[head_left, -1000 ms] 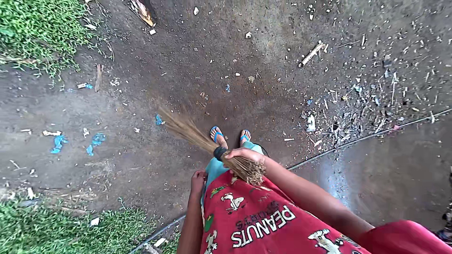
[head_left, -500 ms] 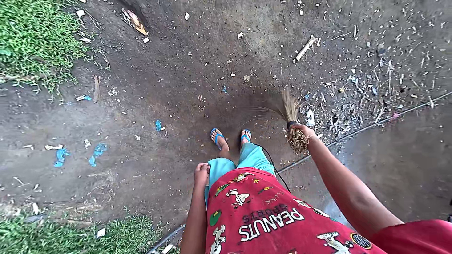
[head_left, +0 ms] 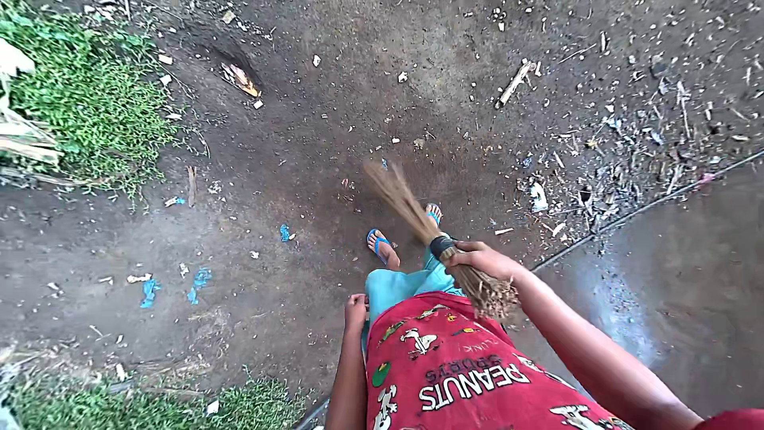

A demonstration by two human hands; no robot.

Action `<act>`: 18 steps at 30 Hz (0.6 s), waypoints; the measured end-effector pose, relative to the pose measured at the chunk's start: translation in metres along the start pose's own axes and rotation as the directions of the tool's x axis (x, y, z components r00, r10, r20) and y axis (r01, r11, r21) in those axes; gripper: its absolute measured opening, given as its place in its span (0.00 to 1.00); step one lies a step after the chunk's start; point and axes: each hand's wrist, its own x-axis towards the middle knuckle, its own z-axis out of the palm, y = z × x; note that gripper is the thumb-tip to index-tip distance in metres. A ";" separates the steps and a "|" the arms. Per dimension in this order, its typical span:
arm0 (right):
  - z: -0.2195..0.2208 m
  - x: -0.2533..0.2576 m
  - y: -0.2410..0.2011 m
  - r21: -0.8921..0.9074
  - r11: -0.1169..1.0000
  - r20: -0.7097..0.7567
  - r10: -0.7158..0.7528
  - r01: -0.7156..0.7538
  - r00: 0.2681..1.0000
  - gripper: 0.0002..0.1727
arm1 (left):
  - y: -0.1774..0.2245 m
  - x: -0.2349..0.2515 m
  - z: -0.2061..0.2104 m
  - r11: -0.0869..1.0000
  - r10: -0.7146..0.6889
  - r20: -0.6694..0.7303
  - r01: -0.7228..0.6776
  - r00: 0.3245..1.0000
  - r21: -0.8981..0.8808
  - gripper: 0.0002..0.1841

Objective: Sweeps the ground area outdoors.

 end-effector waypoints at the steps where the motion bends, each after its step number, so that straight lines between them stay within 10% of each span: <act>1: 0.020 0.012 -0.006 0.003 1.000 0.096 -0.006 0.006 0.995 0.26 | 0.002 -0.003 -0.001 1.000 -0.003 0.008 0.003 1.000 0.026 0.19; 10: 0.103 0.131 -0.064 0.161 0.975 0.553 0.040 -0.154 0.832 0.12 | 0.051 -0.050 0.006 0.996 0.038 -0.055 -0.034 0.998 0.083 0.19; 13: 0.018 0.148 -0.041 0.365 0.917 0.536 -0.065 -0.162 0.842 0.13 | 0.063 -0.047 0.012 0.982 0.021 0.017 -0.024 1.000 0.190 0.18; 18: -0.208 0.142 0.055 0.633 0.774 0.025 -0.011 -0.007 1.000 0.17 | 0.104 -0.036 0.038 0.970 0.088 0.058 -0.099 0.994 0.222 0.17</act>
